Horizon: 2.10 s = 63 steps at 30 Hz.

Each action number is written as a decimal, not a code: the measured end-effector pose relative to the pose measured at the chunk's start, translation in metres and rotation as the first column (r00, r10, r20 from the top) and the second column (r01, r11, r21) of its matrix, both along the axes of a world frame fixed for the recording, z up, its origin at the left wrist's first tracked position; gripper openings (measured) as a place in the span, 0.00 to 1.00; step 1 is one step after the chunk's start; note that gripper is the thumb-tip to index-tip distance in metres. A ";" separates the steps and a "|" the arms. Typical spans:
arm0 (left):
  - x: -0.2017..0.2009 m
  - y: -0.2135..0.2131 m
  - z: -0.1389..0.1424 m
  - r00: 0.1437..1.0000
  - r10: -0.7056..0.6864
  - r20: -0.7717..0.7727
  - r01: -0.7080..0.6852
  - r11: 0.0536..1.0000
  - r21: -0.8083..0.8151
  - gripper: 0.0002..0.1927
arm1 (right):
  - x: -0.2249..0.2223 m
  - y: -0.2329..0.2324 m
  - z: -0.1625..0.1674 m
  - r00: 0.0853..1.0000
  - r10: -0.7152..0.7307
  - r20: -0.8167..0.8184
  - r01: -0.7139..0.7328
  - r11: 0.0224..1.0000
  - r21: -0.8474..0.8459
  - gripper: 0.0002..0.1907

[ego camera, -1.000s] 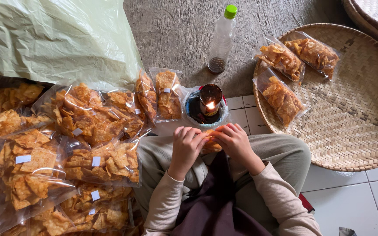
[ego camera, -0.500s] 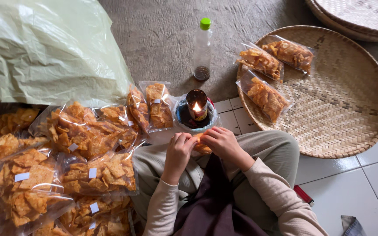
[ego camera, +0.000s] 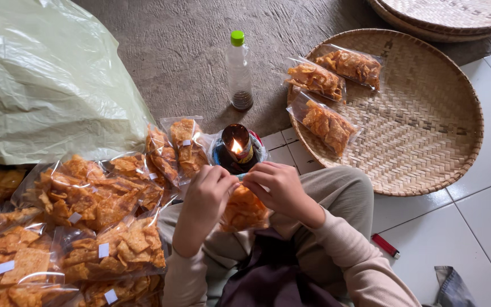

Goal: The person seals plastic bags filled with fried snacks using a small flame from a candle. They repeatedly pick up open bags, apply the flame to the top edge to melt and seal the plastic, then place the sealed bags onto a woven tray.

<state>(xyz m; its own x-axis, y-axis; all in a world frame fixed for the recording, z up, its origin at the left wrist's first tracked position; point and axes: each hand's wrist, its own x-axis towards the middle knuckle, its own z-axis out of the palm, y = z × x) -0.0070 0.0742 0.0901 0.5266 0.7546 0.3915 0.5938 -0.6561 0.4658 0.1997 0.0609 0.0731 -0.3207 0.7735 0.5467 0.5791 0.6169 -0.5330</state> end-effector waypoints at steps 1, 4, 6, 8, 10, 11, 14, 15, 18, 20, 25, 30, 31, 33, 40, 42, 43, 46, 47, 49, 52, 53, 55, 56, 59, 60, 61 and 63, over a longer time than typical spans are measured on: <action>0.003 0.009 -0.006 1.000 0.005 0.028 -0.004 1.000 -0.011 0.07 | 0.000 0.007 -0.009 0.999 -0.021 -0.043 0.019 0.998 -0.052 0.02; 0.013 0.031 -0.030 0.994 0.034 0.100 -0.030 0.999 -0.036 0.06 | 0.003 0.027 -0.038 0.985 -0.084 -0.149 0.057 0.983 -0.174 0.02; 0.019 0.039 -0.046 0.986 0.084 0.143 -0.079 0.996 -0.039 0.06 | 0.011 0.039 -0.054 0.978 -0.102 -0.183 0.065 0.977 -0.201 0.04; 0.015 0.048 -0.059 0.981 0.134 0.140 -0.125 0.989 -0.073 0.06 | 0.016 0.048 -0.065 0.979 -0.093 -0.180 0.050 0.972 -0.228 0.03; 0.007 0.056 -0.072 0.964 0.211 0.161 -0.183 0.968 -0.173 0.07 | 0.019 0.056 -0.074 0.981 -0.090 -0.171 0.042 0.964 -0.264 0.03; 0.003 0.059 -0.079 0.948 0.262 0.182 -0.211 0.943 -0.258 0.08 | 0.021 0.061 -0.077 0.983 -0.093 -0.159 0.044 0.956 -0.290 0.03; 0.002 0.064 -0.107 0.891 0.302 0.340 -0.193 0.928 -0.318 0.09 | 0.027 0.071 -0.087 0.981 -0.095 -0.168 0.020 0.915 -0.402 0.04; 0.003 0.066 -0.118 0.864 0.294 0.410 -0.176 0.937 -0.302 0.10 | 0.029 0.074 -0.091 0.980 -0.093 -0.177 0.005 0.897 -0.442 0.04; 0.015 0.072 -0.148 0.551 0.310 0.775 0.237 0.832 -0.501 0.10 | 0.032 0.081 -0.101 0.961 -0.085 -0.263 -0.056 0.872 -0.487 0.05; 0.018 0.073 -0.160 0.574 0.320 0.754 0.314 0.765 -0.563 0.10 | 0.035 0.082 -0.106 0.956 -0.102 -0.274 -0.066 0.838 -0.542 0.05; 0.032 0.068 -0.171 0.613 0.392 0.686 0.306 0.683 -0.663 0.11 | 0.032 0.085 -0.113 0.952 -0.100 -0.290 -0.083 0.827 -0.557 0.05; 0.026 0.071 -0.175 0.726 0.437 0.531 0.051 0.736 -0.675 0.07 | 0.022 0.089 -0.125 0.953 -0.131 -0.272 -0.069 0.783 -0.618 0.06; 0.024 0.072 -0.176 0.714 0.445 0.540 0.056 0.733 -0.678 0.07 | 0.019 0.090 -0.128 0.953 -0.141 -0.269 -0.067 0.767 -0.638 0.06; 0.022 0.074 -0.181 0.693 0.457 0.558 0.068 0.728 -0.682 0.07 | 0.017 0.092 -0.136 0.951 -0.165 -0.262 -0.059 0.733 -0.677 0.08; 0.021 0.079 -0.196 0.684 0.492 0.538 0.020 0.725 -0.688 0.08 | 0.032 0.106 -0.156 0.915 -0.087 -0.393 -0.261 0.616 -0.743 0.12; 0.020 0.081 -0.198 0.668 0.498 0.554 0.032 0.724 -0.689 0.09 | 0.034 0.108 -0.159 0.918 -0.176 -0.357 -0.226 0.509 -0.831 0.12; 0.020 0.082 -0.199 0.656 0.505 0.561 0.029 0.726 -0.687 0.09 | 0.033 0.108 -0.160 0.905 -0.201 -0.375 -0.235 0.499 -0.834 0.12; 0.020 0.084 -0.201 0.625 0.522 0.580 0.015 0.735 -0.678 0.10 | 0.030 0.110 -0.159 0.873 -0.250 -0.420 -0.255 0.499 -0.828 0.12; 0.021 0.084 -0.201 0.618 0.526 0.584 0.008 0.739 -0.674 0.10 | 0.029 0.111 -0.158 0.869 -0.248 -0.429 -0.256 0.518 -0.816 0.12; 0.022 0.086 -0.202 0.595 0.535 0.600 0.008 0.742 -0.670 0.11 | 0.027 0.112 -0.156 0.860 -0.246 -0.448 -0.261 0.542 -0.799 0.12; 0.023 0.087 -0.204 0.571 0.546 0.613 0.001 0.746 -0.665 0.12 | 0.025 0.114 -0.155 0.850 -0.242 -0.468 -0.268 0.566 -0.780 0.12; 0.023 0.087 -0.204 0.577 0.548 0.605 -0.019 0.750 -0.661 0.12 | 0.024 0.114 -0.155 0.851 -0.237 -0.470 -0.266 0.577 -0.773 0.11; 0.024 0.087 -0.206 0.570 0.545 0.615 -0.019 0.756 -0.654 0.13 | 0.025 0.115 -0.155 0.850 -0.242 -0.468 -0.263 0.574 -0.775 0.11; 0.024 0.086 -0.206 0.556 0.541 0.631 0.001 0.759 -0.651 0.13 | 0.025 0.115 -0.156 0.849 -0.254 -0.464 -0.262 0.560 -0.786 0.11; 0.025 0.086 -0.207 0.546 0.535 0.645 0.020 0.761 -0.648 0.13 | 0.027 0.117 -0.157 0.843 -0.251 -0.476 -0.281 0.549 -0.787 0.11; 0.026 0.086 -0.207 0.548 0.535 0.643 0.019 0.761 -0.649 0.13 | 0.027 0.117 -0.157 0.840 -0.245 -0.484 -0.291 0.551 -0.782 0.10; 0.027 0.086 -0.207 0.548 0.530 0.647 0.017 0.767 -0.642 0.13 | 0.028 0.117 -0.158 0.839 -0.239 -0.490 -0.296 0.554 -0.778 0.10; 0.029 0.086 -0.206 0.548 0.520 0.655 0.014 0.778 -0.629 0.13 | 0.030 0.118 -0.158 0.835 -0.228 -0.500 -0.308 0.560 -0.769 0.10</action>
<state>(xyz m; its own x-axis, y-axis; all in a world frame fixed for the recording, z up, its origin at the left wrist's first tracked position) 0.0216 0.1598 -0.1163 -0.0285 0.9990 0.0349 -0.0729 -0.0369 0.9967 0.2301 0.1794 -0.0847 -0.2570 0.9416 -0.2175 0.0511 -0.2115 -0.9760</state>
